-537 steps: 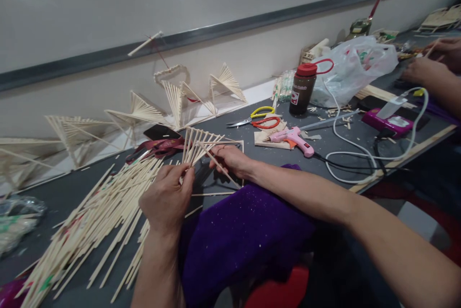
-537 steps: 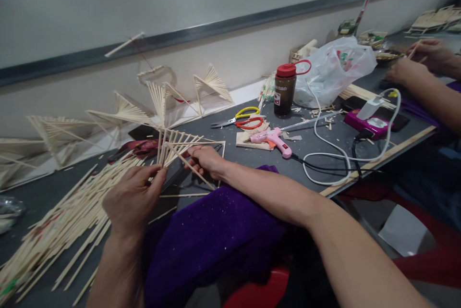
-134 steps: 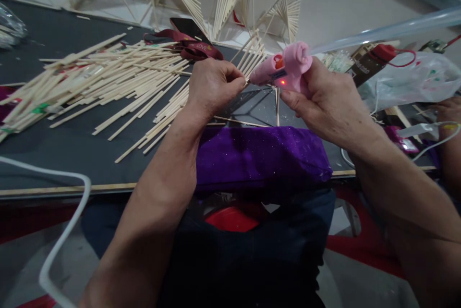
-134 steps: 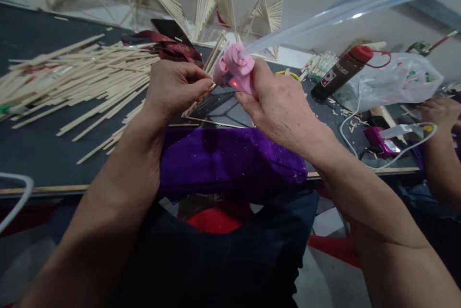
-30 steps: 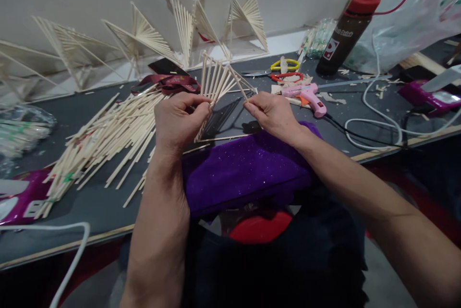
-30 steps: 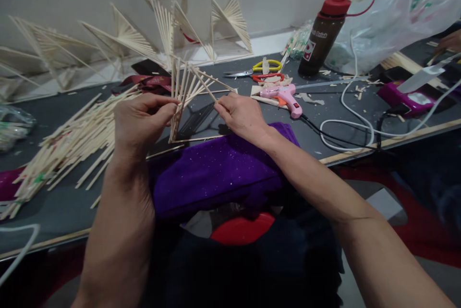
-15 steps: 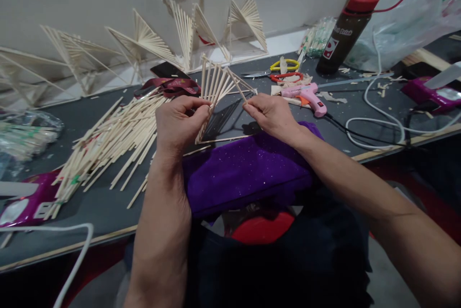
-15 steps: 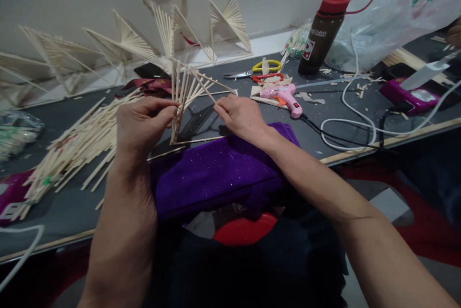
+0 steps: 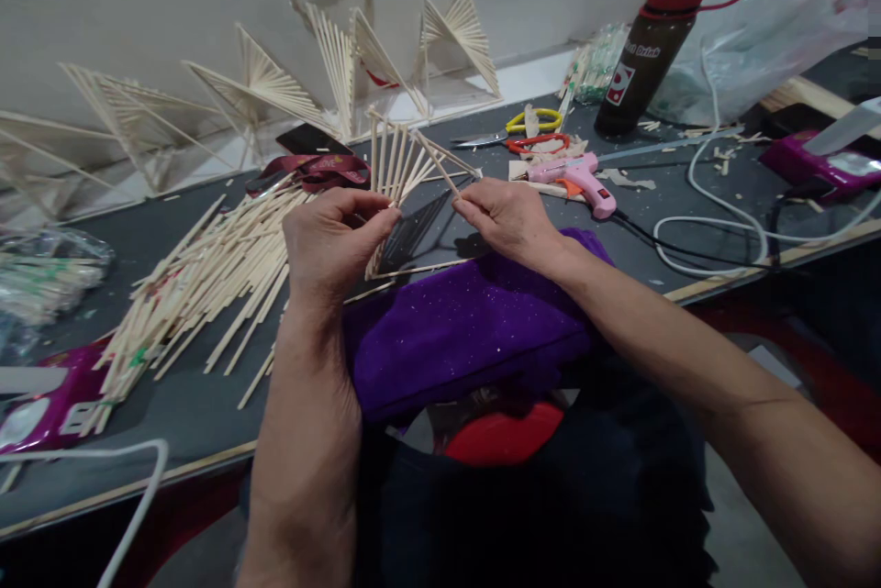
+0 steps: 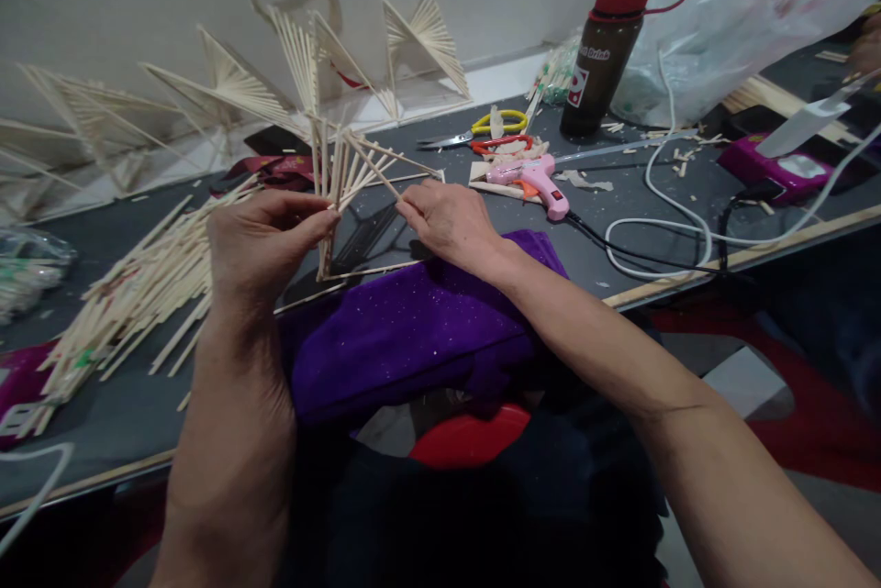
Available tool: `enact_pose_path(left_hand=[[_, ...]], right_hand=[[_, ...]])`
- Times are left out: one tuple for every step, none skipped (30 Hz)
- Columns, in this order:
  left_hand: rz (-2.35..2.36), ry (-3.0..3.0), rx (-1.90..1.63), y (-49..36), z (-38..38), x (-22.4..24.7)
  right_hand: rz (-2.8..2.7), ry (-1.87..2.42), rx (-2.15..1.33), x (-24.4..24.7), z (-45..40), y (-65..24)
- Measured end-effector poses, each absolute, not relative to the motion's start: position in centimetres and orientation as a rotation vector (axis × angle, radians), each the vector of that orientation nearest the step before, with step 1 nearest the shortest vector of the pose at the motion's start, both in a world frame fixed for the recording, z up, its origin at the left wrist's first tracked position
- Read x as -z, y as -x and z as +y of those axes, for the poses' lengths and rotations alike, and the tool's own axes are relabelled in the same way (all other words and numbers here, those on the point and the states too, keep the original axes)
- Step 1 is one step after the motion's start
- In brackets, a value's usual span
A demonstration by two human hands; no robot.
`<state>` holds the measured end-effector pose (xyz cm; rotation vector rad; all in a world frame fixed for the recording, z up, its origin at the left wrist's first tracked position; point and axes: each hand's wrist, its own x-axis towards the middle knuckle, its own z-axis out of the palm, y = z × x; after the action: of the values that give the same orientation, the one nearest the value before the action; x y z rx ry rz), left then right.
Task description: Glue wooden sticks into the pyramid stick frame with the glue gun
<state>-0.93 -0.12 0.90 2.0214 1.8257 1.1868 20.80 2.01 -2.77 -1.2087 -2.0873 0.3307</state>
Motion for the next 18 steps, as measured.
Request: enact_pose_path(left_hand=[[1.827,-2.015,-1.187,0.88,-0.15,-0.91],[1.826,-2.013,-1.185,0.86,-0.17,-0.91],[1.825,-2.012,-1.183,0.87,-0.18,-0.91],[1.825,-2.012,-1.180,0.90,-0.18,-0.90],[1.828,-2.011,-1.175,0.94,-0.17,-0.87],[1.832,-2.009,-1.170,0.99,-0.15,-0.84],[1.838,-2.007,-1.166,1.04,-0.12,-0.81],[1.841,-2.005,-1.164,1.08,-0.10,-0.78],[1.843,-2.005,-1.165,1.11,-0.08,-0.75],[1.841,-2.004,-1.166,1.12,-0.07,-0.73],[1.837,-2.003,-1.170,1.13,-0.05,-0.70],[1.831,-2.002,-1.175,1.12,-0.04,-0.68],[1.826,-2.003,-1.182,1.11,-0.02,-0.66],[1.822,-2.008,-1.184,1.09,0.00,-0.65],[1.820,-2.013,-1.190,1.07,0.03,-0.63],[1.819,-2.018,-1.196,1.05,0.06,-0.60],[1.820,-2.019,-1.202,1.03,0.09,-0.57],[1.821,-2.016,-1.206,1.02,0.13,-0.54]], right_hand=[[-2.089,1.211,-0.330,2.76,2.00,-20.79],[-2.091,1.214,-0.329,2.73,1.99,-20.79],[-2.093,1.216,-0.329,2.70,1.97,-20.79],[-2.094,1.218,-0.331,2.66,1.95,-20.80],[-2.095,1.220,-0.333,2.63,1.92,-20.81],[-2.096,1.220,-0.336,2.59,1.90,-20.83],[-2.098,1.219,-0.341,2.56,1.89,-20.84],[-2.099,1.216,-0.345,2.53,1.88,-20.85],[-2.101,1.213,-0.349,2.51,1.87,-20.86],[-2.102,1.211,-0.351,2.50,1.87,-20.87],[-2.104,1.211,-0.351,2.49,1.87,-20.86],[-2.105,1.211,-0.350,2.48,1.87,-20.85],[-2.106,1.213,-0.350,2.47,1.86,-20.84],[-2.107,1.214,-0.349,2.48,1.86,-20.82],[-2.106,1.216,-0.347,2.48,1.86,-20.80],[-2.105,1.218,-0.343,2.50,1.85,-20.78],[-2.103,1.220,-0.337,2.52,1.84,-20.77],[-2.103,1.223,-0.331,2.54,1.84,-20.76]])
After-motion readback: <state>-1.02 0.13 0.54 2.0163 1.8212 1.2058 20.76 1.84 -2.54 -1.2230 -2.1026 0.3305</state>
